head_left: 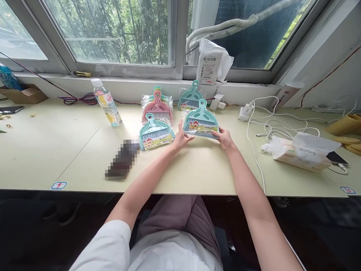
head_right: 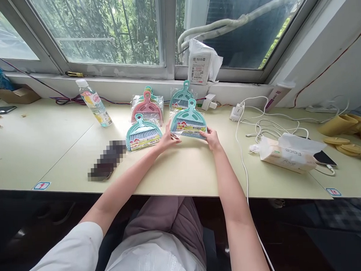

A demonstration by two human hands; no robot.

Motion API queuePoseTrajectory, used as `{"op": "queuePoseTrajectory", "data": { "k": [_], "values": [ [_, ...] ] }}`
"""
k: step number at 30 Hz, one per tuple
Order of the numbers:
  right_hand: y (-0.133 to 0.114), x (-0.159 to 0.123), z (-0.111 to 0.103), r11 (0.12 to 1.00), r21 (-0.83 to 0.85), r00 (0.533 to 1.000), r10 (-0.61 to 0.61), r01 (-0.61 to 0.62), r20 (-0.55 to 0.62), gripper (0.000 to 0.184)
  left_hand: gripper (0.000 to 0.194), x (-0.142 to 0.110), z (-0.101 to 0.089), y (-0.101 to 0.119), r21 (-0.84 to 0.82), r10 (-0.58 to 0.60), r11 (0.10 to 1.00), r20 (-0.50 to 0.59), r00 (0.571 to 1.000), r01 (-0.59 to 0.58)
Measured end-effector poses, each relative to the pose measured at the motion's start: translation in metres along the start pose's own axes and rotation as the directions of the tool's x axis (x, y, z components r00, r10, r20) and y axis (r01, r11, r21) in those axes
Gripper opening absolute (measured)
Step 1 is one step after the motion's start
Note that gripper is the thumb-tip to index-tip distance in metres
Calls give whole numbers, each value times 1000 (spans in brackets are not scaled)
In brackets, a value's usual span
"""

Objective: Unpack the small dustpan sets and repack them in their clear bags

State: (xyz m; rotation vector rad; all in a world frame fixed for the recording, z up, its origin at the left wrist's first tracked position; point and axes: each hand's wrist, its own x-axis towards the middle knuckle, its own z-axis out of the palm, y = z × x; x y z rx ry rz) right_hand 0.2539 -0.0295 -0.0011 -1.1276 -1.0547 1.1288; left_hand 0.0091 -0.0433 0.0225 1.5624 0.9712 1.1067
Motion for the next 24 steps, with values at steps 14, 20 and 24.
{"op": "queuePoseTrajectory", "data": {
  "k": [14,20,24],
  "values": [
    [-7,-14,22,992,-115,993,-41,54,113,60,28,-4,-12,9,292,16,954,-294,956,74],
    [-13,-17,20,987,-100,989,-116,125,88,60,45,-7,-15,33,448,101,894,-243,965,19],
    [-10,-13,14,981,-47,982,-189,189,19,60,85,-26,-35,38,563,188,817,-51,981,-128]
  ]
}}
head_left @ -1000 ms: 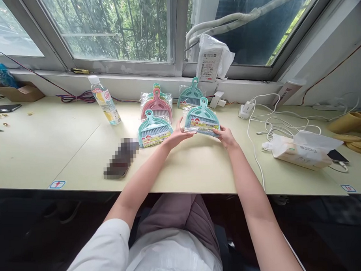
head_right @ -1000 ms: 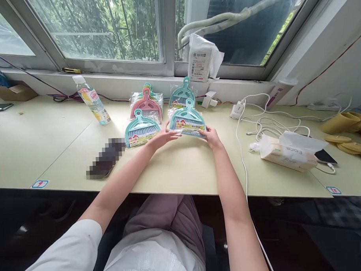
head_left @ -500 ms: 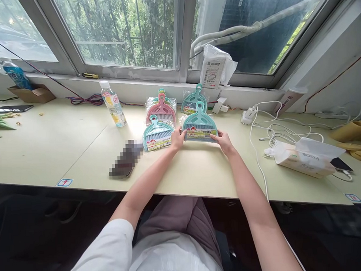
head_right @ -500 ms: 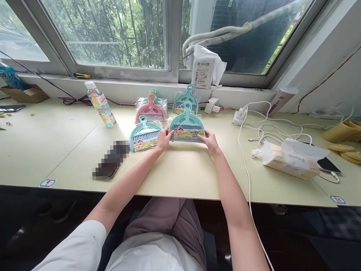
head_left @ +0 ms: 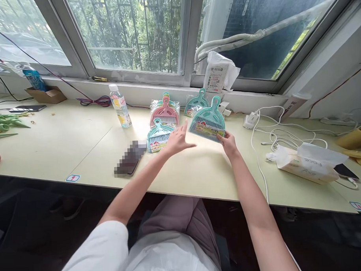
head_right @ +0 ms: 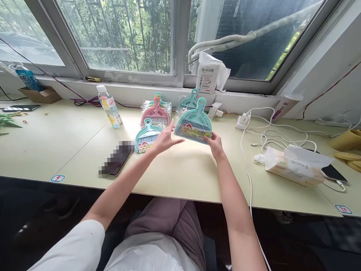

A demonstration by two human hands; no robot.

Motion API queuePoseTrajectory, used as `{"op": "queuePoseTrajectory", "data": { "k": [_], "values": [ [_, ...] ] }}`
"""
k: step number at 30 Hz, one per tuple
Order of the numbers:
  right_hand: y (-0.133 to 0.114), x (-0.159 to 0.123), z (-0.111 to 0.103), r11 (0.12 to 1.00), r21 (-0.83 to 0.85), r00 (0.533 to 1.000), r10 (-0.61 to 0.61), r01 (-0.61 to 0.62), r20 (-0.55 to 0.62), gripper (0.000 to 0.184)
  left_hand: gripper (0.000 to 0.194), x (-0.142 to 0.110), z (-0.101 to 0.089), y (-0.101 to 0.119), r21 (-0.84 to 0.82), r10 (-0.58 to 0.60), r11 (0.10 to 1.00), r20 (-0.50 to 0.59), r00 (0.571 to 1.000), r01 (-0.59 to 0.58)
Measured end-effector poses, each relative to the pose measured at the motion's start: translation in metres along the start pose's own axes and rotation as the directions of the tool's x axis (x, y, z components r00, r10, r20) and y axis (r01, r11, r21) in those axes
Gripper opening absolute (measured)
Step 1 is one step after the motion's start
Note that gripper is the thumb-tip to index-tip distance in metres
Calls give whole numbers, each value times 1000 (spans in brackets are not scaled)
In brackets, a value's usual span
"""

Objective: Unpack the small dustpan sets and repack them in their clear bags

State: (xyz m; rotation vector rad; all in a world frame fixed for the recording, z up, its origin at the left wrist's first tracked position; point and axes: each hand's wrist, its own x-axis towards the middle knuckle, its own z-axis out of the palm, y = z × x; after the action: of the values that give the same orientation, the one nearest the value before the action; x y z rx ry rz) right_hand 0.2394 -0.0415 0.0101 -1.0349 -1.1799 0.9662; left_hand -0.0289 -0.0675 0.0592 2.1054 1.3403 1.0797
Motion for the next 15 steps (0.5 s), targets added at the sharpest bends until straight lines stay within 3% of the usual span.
{"op": "queuePoseTrajectory", "data": {
  "k": [2,4,8,11,15],
  "values": [
    [4,2,-1,999,30,1000,-11,12,-29,60,82,-22,-17,-15,163,12,986,83,996,-25],
    [9,5,-1,998,63,999,-2,4,-33,61,62,-45,-35,-36,307,-7,951,128,992,-33],
    [21,9,5,996,74,999,42,-44,32,64,11,-70,-67,-72,480,-116,874,48,992,79],
    [23,5,18,994,78,989,65,-76,136,61,13,-63,-78,-82,422,-166,894,-8,986,153],
    [17,-9,43,994,29,940,94,-110,329,59,8,-41,-75,-80,273,-208,936,-85,974,224]
  ]
}}
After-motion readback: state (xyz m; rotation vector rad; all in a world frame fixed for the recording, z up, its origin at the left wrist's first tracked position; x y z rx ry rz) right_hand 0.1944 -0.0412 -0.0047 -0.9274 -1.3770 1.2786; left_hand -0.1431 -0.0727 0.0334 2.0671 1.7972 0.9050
